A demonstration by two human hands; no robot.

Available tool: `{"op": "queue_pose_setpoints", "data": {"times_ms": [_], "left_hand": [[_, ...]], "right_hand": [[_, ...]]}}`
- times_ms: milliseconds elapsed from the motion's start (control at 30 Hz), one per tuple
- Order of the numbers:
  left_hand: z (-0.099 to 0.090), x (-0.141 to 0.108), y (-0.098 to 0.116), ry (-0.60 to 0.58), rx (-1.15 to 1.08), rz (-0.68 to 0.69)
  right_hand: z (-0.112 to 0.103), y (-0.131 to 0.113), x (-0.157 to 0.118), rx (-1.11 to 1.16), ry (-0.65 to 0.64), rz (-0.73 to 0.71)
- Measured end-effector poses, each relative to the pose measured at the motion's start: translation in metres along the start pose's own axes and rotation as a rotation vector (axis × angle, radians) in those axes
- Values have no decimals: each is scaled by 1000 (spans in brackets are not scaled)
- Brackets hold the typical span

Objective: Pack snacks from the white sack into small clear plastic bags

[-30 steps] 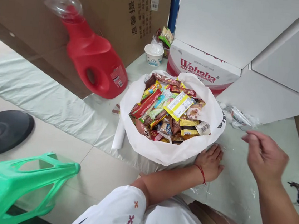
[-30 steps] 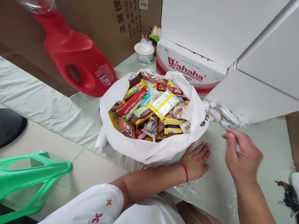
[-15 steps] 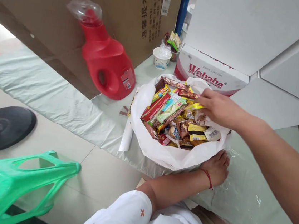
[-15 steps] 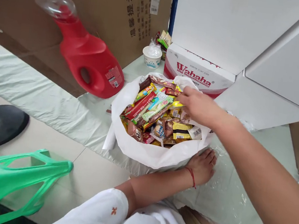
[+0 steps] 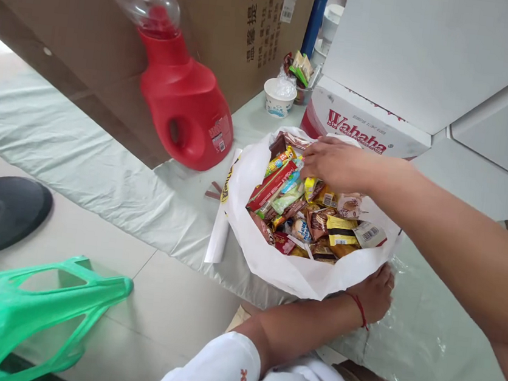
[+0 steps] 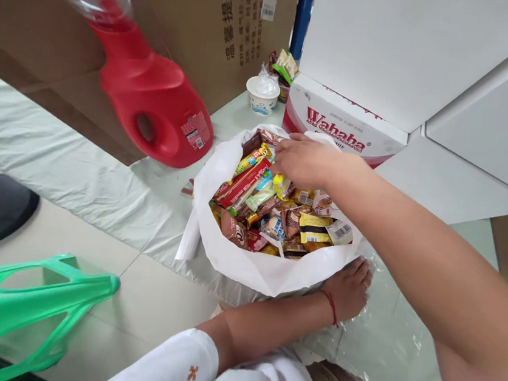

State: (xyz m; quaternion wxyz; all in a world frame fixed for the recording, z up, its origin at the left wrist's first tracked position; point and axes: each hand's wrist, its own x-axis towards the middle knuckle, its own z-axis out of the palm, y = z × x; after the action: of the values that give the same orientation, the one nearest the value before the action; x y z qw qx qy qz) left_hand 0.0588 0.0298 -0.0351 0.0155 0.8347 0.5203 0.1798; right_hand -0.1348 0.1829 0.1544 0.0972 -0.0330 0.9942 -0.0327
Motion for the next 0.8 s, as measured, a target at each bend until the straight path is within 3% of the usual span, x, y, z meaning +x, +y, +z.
{"op": "queue_pose_setpoints", "data": {"times_ms": [67, 200, 333, 467, 633, 700, 800], "left_hand": [[-3, 0, -1, 6, -20, -6], [-6, 0, -3, 8, -44, 31], [-4, 1, -2, -24, -8, 55], [-5, 1, -1, -37, -6, 11], [-7, 0, -2, -21, 2, 44], [-6, -1, -1, 1, 13, 41], [0, 0, 1, 32, 28, 39]], "right_hand": [[16, 10, 24, -17, -125, -31], [40, 26, 47, -5, -255, 96], [49, 29, 46, 47, -208, 159], [44, 32, 35, 44, -131, 153], [36, 40, 15, 20, -167, 165], [30, 35, 6, 45, -158, 142], [12, 10, -16, 73, -33, 83]]}}
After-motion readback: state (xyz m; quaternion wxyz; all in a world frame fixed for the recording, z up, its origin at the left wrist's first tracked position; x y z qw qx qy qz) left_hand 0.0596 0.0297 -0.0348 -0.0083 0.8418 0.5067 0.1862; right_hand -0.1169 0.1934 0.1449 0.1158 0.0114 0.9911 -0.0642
